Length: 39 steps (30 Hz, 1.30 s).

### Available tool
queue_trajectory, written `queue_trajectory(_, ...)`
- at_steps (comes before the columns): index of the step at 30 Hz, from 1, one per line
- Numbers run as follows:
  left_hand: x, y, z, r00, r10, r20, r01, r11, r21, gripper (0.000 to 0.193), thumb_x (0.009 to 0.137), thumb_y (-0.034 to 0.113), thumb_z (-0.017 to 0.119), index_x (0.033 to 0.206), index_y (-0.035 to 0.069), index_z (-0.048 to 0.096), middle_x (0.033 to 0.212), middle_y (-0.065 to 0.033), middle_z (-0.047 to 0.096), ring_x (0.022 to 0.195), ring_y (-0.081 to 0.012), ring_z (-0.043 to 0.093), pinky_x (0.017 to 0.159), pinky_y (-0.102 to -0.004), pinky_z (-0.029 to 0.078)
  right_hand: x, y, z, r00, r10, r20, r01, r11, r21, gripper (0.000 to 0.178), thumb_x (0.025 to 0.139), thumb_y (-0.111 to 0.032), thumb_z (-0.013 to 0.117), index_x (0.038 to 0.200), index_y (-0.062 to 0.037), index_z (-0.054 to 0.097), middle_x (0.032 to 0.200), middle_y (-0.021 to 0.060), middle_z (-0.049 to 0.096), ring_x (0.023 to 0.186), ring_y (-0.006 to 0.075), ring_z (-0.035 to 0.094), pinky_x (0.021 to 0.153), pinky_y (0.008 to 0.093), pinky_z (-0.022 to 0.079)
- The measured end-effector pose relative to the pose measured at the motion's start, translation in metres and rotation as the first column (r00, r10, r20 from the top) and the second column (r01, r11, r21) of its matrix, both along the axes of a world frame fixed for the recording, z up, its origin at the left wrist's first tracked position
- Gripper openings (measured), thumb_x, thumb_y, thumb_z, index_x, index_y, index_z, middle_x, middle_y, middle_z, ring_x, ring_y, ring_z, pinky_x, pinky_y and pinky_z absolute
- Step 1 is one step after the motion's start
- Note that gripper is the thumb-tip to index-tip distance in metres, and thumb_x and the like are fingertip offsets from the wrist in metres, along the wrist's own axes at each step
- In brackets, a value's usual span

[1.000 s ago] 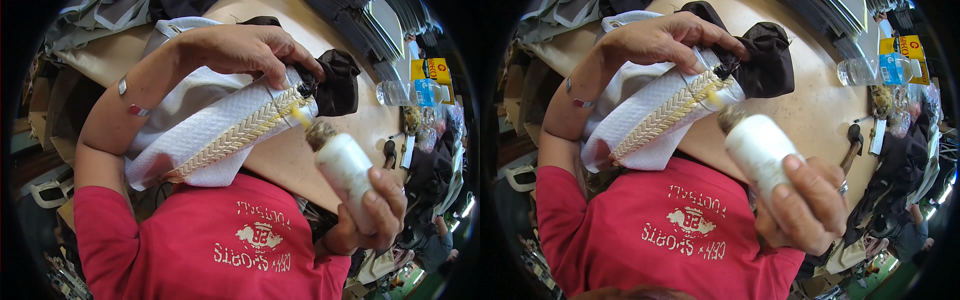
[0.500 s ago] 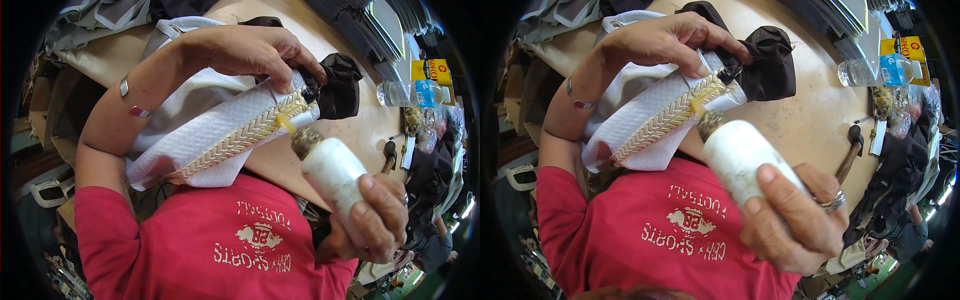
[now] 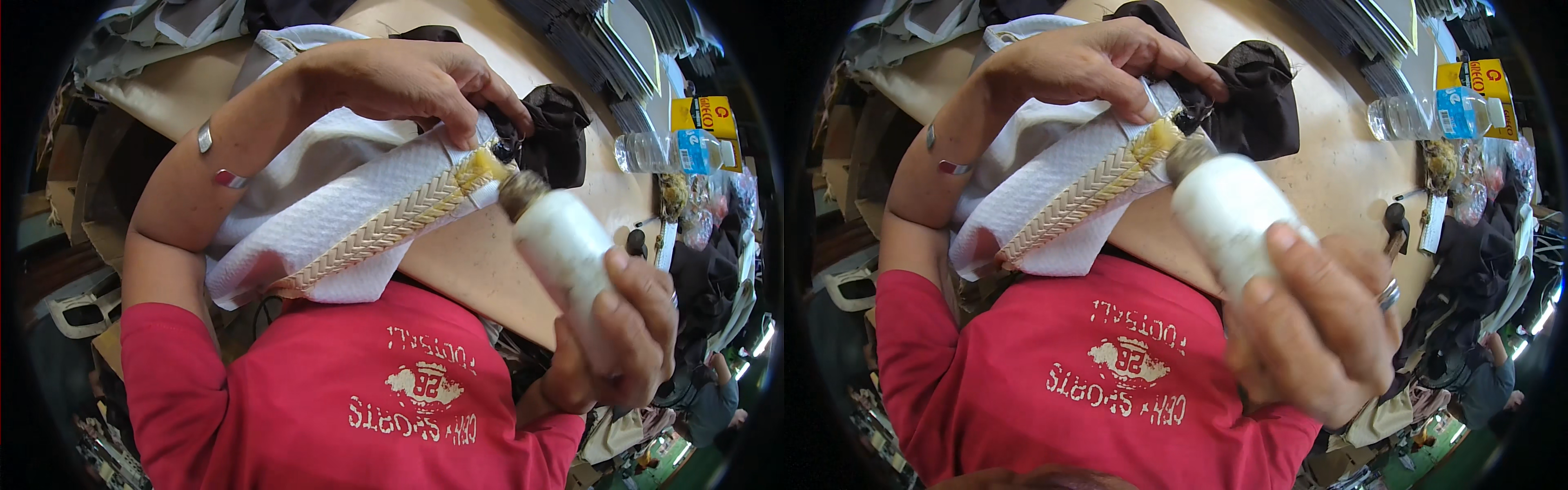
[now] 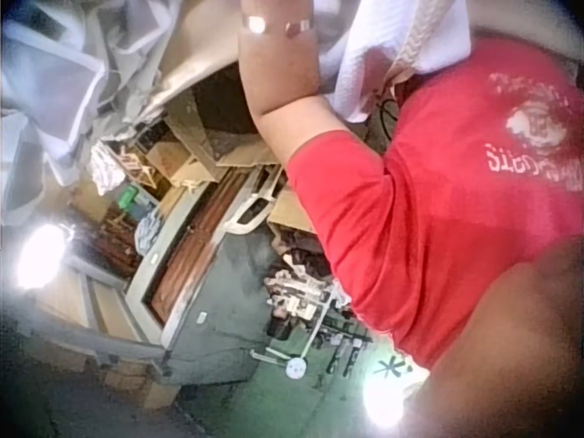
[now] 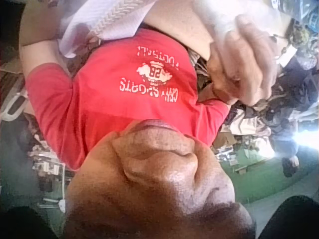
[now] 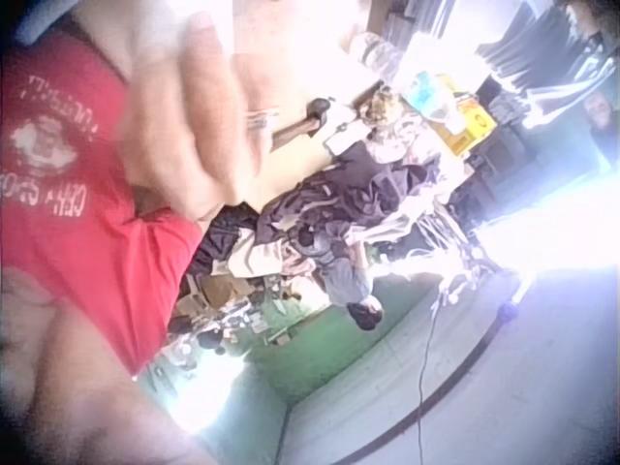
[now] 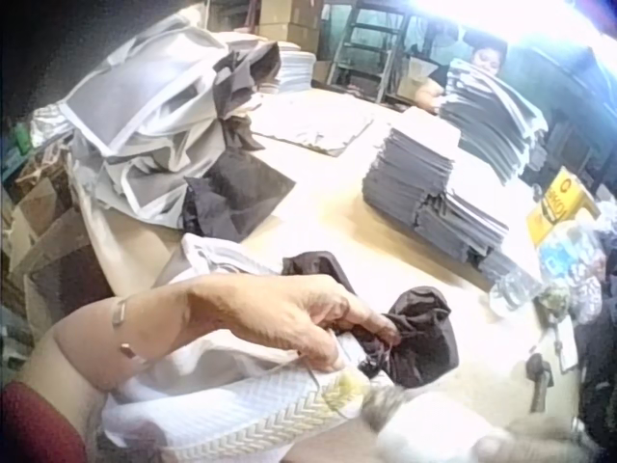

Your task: The person applies glue to the braided strap and edges of a white textured bag, then attaches a brown fabric lining and a zipper, pressing the components together by hand.

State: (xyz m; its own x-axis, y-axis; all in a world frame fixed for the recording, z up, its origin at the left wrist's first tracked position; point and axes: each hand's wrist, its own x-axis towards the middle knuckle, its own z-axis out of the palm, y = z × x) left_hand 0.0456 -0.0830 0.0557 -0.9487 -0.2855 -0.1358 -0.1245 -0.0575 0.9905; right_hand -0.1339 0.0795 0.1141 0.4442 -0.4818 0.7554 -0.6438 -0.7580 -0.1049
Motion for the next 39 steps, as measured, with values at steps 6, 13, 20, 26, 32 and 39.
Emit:
queue_trajectory(6, 0.001, -0.002, -0.007, 1.0, -0.014, -0.006, 0.014, 0.998, 0.064, 0.052, 0.059, 0.001, 0.053, 0.111, -0.007, 0.049, 0.108, -0.0113, 0.053, 0.091, -0.0085, 0.049, 0.078, -0.0187, 0.039, 0.022, 0.016, -0.007, 0.99, 0.132, 0.046, -0.138, 0.974, 0.177, 0.014, 0.053, -0.002, 0.063, 0.066, -0.0059, 0.058, 0.069, 0.0096, 0.061, 0.041, 0.0139, 0.05, 0.035, 0.0196, 0.037)
queue_trajectory(13, -0.004, -0.001, -0.002, 0.999, -0.01, -0.031, 0.012, 0.998, 0.065, 0.053, 0.059, 0.0, 0.053, 0.112, -0.007, 0.048, 0.106, -0.011, 0.053, 0.089, -0.0082, 0.05, 0.078, -0.0189, 0.039, 0.009, 0.025, 0.002, 0.988, 0.112, -0.107, -0.09, 0.976, 0.198, 0.025, 0.066, -0.013, 0.062, 0.086, -0.0033, 0.05, 0.084, 0.0166, 0.056, 0.052, 0.0247, 0.053, 0.04, 0.0277, 0.043)
queue_trajectory(20, -0.004, -0.001, -0.006, 0.999, -0.007, -0.05, 0.011, 0.997, 0.079, 0.052, 0.06, 0.0, 0.054, 0.112, -0.006, 0.048, 0.104, -0.0104, 0.053, 0.086, -0.0078, 0.05, 0.076, -0.0186, 0.04, 0.018, 0.016, -0.02, 0.998, -0.007, 0.066, 0.014, 0.993, -0.116, 0.018, 0.053, -0.006, 0.064, 0.067, -0.0133, 0.056, 0.07, -0.0011, 0.06, 0.045, 0.0138, 0.05, 0.037, 0.0184, 0.036)
queue_trajectory(26, -0.002, -0.001, -0.002, 1.0, -0.008, 0.001, 0.008, 0.996, 0.086, 0.053, 0.06, 0.0, 0.054, 0.112, -0.006, 0.048, 0.104, -0.0104, 0.054, 0.089, -0.0073, 0.049, 0.078, -0.0184, 0.04, 0.011, 0.023, -0.012, 0.987, 0.154, -0.042, -0.149, 0.985, 0.09, 0.015, 0.061, -0.01, 0.062, 0.074, -0.0066, 0.053, 0.074, 0.01, 0.056, 0.05, 0.0207, 0.052, 0.036, 0.0253, 0.039)
queue_trajectory(32, -0.004, -0.002, -0.007, 1.0, -0.007, -0.028, 0.009, 0.998, 0.063, 0.052, 0.06, 0.0, 0.054, 0.112, -0.005, 0.048, 0.106, -0.0105, 0.053, 0.089, -0.0079, 0.05, 0.078, -0.019, 0.04, 0.005, 0.031, -0.013, 0.985, 0.135, -0.107, -0.118, 0.981, 0.155, 0.018, 0.069, -0.013, 0.06, 0.081, -0.0034, 0.051, 0.082, 0.016, 0.054, 0.054, 0.0266, 0.054, 0.037, 0.0302, 0.042)
queue_trajectory(39, -0.005, 0.001, -0.004, 0.999, 0.002, -0.046, 0.002, 0.996, 0.094, 0.054, 0.06, 0.0, 0.054, 0.113, -0.005, 0.047, 0.107, -0.0109, 0.052, 0.09, -0.0086, 0.05, 0.078, -0.0193, 0.04, 0.008, 0.03, -0.012, 0.992, 0.118, -0.047, -0.11, 0.983, 0.145, 0.021, 0.067, -0.011, 0.061, 0.084, -0.0038, 0.051, 0.081, 0.0179, 0.056, 0.049, 0.0256, 0.052, 0.041, 0.0294, 0.042)
